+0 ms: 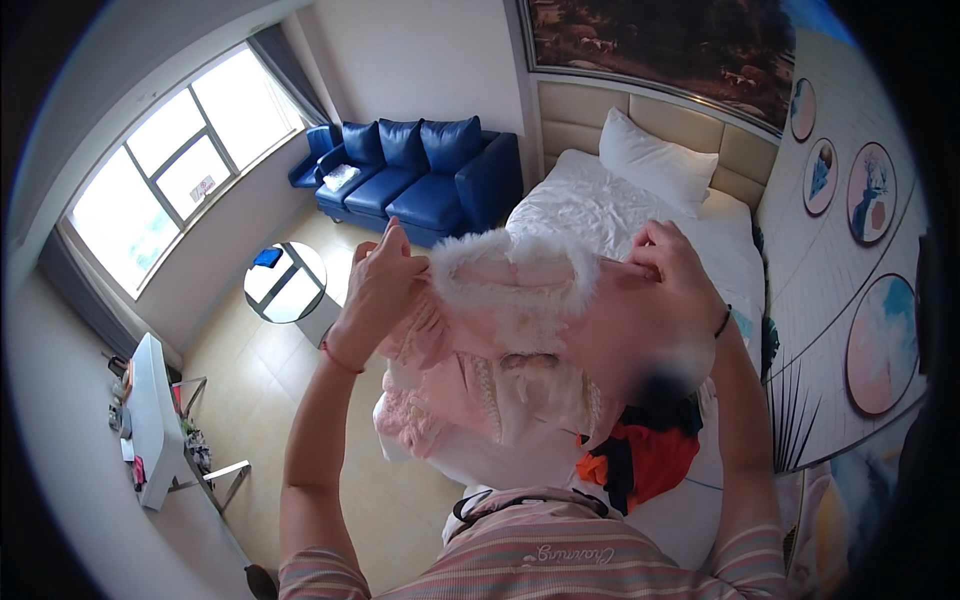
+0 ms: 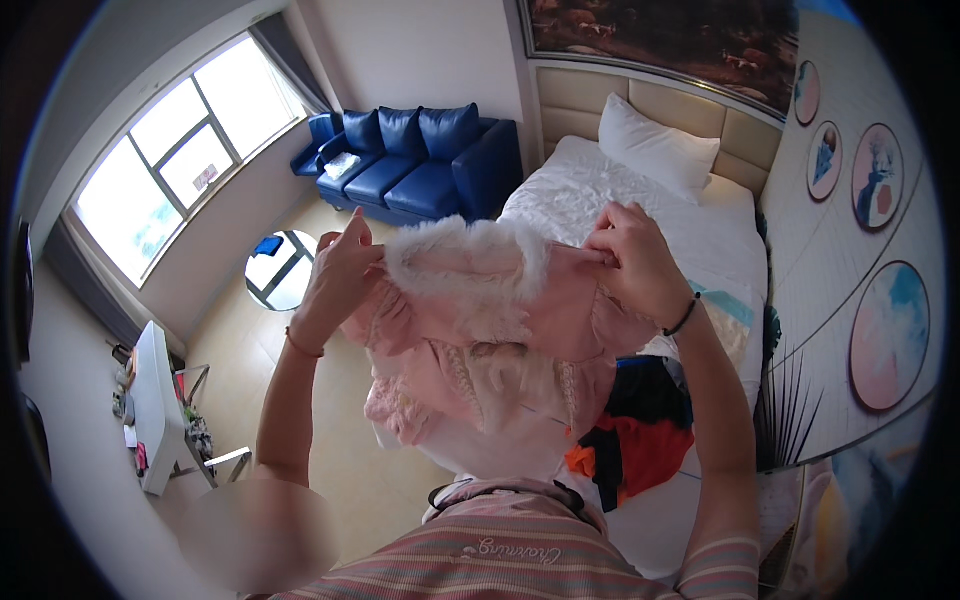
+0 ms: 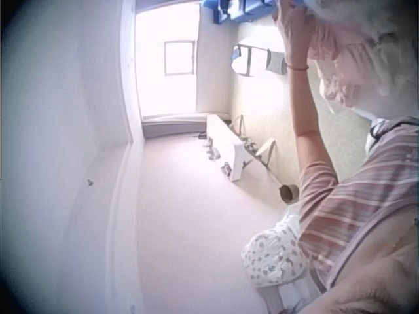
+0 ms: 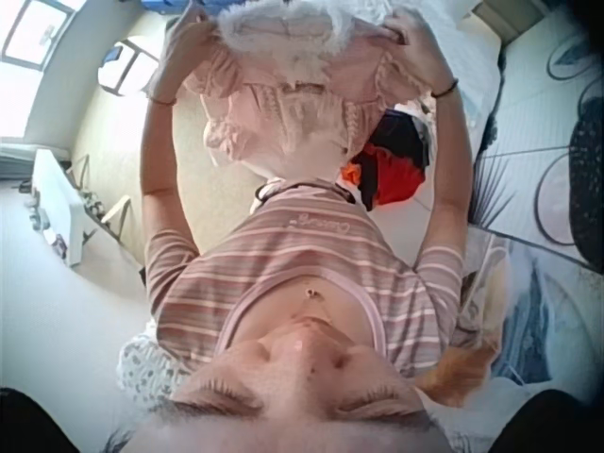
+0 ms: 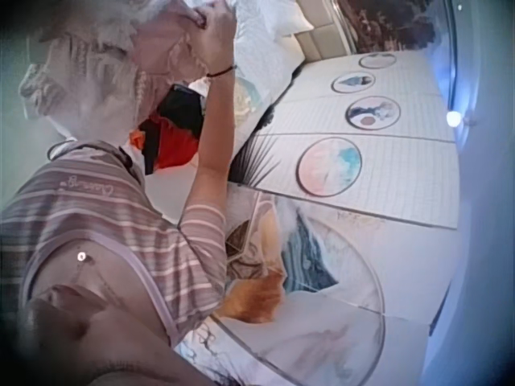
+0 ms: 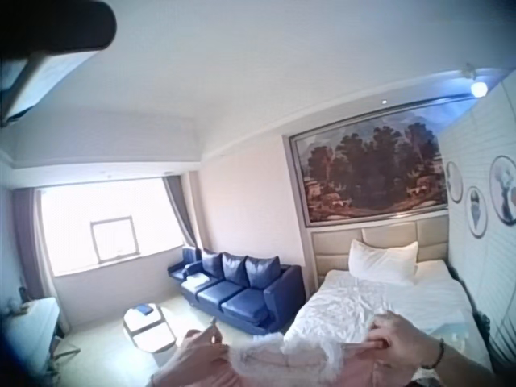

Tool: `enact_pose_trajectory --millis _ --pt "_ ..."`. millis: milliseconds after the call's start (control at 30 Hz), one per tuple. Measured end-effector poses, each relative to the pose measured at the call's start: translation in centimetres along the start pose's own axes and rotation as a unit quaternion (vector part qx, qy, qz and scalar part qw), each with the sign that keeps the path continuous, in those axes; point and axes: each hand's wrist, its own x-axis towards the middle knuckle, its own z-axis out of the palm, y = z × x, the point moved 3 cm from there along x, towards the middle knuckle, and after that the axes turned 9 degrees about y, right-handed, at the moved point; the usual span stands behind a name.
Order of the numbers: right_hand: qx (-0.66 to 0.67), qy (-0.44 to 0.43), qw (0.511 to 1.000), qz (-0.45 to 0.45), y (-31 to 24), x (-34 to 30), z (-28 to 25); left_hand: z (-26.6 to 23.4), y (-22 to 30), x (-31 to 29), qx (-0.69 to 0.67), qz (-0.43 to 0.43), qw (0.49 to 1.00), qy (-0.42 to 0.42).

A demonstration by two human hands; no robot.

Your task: The person sweeps debris on the floor using a pink broom and dustpan, then moves to a bed to fold various clothing items including a pink jacket, a pink robe, and a black garment. The person places the folded items on the bed.

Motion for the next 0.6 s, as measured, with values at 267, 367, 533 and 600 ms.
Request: enact_pose_trajectory --millis 267,367,533,600 --pt "-0.171 -0.120 0.976 0.056 0.4 1.2 1.9 3.4 -0.8 1.2 -0.098 -0.186 0.953 -0.217" --pt "-0.142 -0.153 0.970 0.124 1.6 1.4 1.1 5.2 -1.1 2.6 -0.326 -0.289 0.842 -0.318" --pt "-0.097 -0.117 0.984 0.097 3.0 2.1 1.3 9.8 -5.1 2.1 -0.403 -0.211 0.856 -0.244" --pt "-0.066 -0.122 0.986 0.095 3.8 2.2 1.0 8.8 -3.3 2.9 -0.491 -0.249 0.800 -0.238"
